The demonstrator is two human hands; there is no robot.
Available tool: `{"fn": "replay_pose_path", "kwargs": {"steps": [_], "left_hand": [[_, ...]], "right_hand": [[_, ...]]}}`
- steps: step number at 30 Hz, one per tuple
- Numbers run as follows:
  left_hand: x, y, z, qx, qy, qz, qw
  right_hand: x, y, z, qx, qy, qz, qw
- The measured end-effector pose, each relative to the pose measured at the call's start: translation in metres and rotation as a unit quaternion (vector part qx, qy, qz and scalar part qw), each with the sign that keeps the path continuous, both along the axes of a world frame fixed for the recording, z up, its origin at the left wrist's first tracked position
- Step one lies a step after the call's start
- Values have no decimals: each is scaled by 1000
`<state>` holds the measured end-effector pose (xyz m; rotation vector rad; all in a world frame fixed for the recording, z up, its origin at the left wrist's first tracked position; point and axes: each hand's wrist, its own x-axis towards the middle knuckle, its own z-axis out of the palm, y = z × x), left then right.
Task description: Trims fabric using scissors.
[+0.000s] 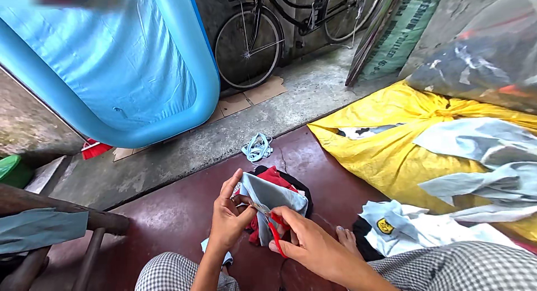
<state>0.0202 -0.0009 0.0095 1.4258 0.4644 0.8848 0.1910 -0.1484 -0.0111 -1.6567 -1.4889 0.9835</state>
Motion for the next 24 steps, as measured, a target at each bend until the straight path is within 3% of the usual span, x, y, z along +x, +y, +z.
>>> {"fn": "replay_pose_path", "kwargs": {"steps": [17, 24], "left_hand": [[-3, -3, 3, 33, 17, -18, 999], [-2, -9, 2, 58, 18, -42, 997]], "right_hand": [[1, -1, 6, -1, 131, 46, 990], [2, -1, 10, 6, 85, 41, 995]]}}
